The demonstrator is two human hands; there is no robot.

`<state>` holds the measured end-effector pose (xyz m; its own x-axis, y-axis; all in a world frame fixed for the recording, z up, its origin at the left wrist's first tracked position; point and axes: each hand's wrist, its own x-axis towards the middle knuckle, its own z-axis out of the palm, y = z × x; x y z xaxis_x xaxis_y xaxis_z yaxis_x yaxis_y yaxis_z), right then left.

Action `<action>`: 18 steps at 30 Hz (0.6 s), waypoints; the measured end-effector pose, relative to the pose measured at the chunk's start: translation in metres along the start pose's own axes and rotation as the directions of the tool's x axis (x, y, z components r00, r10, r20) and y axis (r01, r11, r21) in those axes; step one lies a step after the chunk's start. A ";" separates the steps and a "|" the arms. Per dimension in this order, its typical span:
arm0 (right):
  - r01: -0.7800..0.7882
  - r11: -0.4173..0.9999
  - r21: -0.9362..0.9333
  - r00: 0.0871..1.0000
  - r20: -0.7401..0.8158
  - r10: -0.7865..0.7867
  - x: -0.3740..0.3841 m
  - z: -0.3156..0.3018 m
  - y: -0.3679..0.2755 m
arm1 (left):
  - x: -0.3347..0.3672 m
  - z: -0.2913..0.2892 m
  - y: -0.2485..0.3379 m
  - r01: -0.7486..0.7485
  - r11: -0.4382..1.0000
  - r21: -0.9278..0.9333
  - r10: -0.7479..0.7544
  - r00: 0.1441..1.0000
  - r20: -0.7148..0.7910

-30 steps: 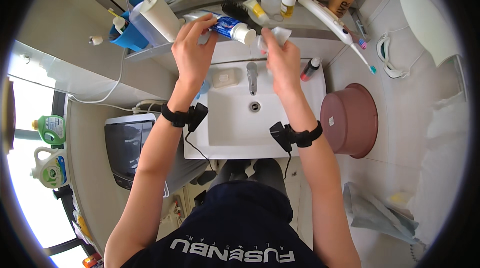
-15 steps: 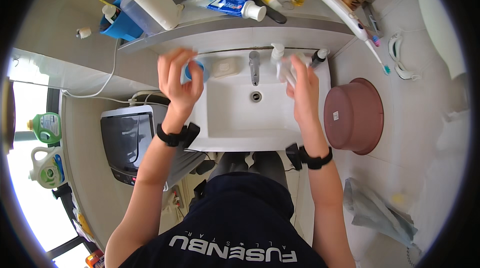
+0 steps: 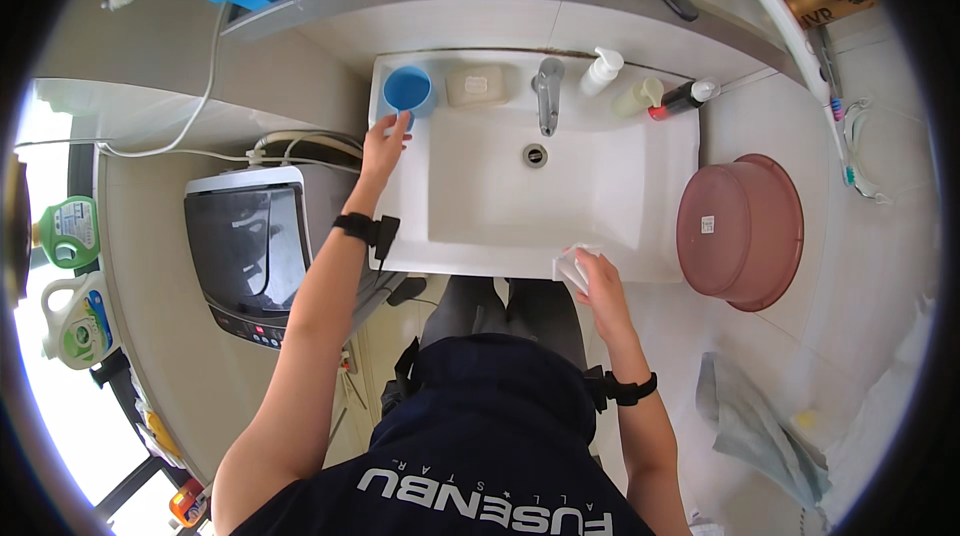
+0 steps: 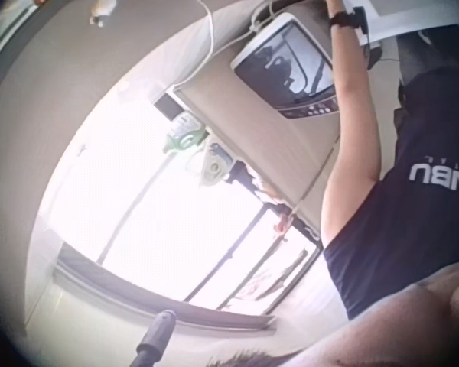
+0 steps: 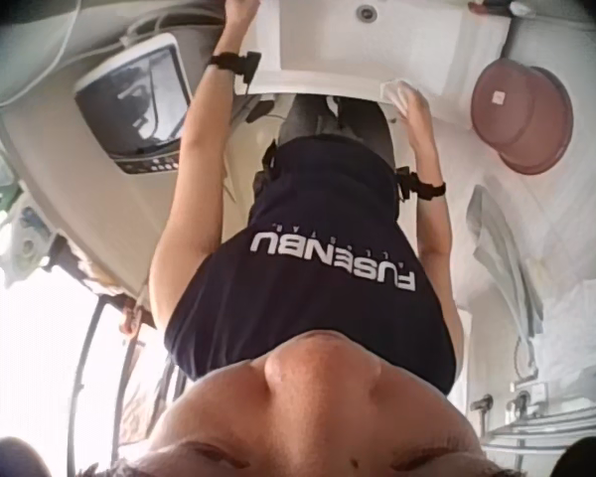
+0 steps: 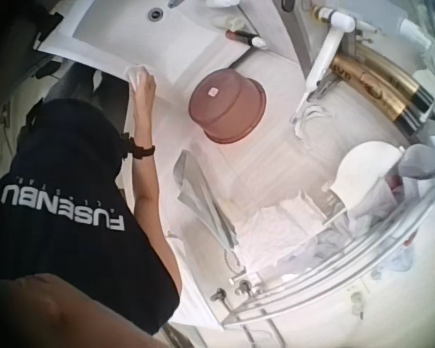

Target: The recorder wipes down a bathroom sink area with a tissue, cleans various bottles, and then washes their hands.

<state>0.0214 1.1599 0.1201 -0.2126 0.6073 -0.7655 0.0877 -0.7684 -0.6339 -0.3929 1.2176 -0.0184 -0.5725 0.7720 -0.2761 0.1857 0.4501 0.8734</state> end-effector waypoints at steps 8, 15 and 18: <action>0.092 0.959 -0.267 0.977 -0.163 -0.139 0.038 -0.024 0.038 | 0.002 -0.017 -0.001 0.030 0.990 -0.137 0.005 0.969 0.249; 0.145 0.777 -0.612 0.777 -0.416 -0.473 0.070 -0.096 0.042 | 0.005 -0.029 -0.009 -0.032 0.993 -0.110 0.059 0.968 0.246; 0.299 0.578 -0.759 0.563 -0.349 -0.750 0.076 -0.117 0.038 | 0.002 -0.026 0.000 -0.019 0.992 -0.124 0.049 0.968 0.246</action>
<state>0.1225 1.2008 0.0247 0.1540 0.9880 0.0060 0.7261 -0.1091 -0.6789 -0.4152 1.2075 -0.0089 -0.3488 0.8797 -0.3232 0.0960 0.3766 0.9214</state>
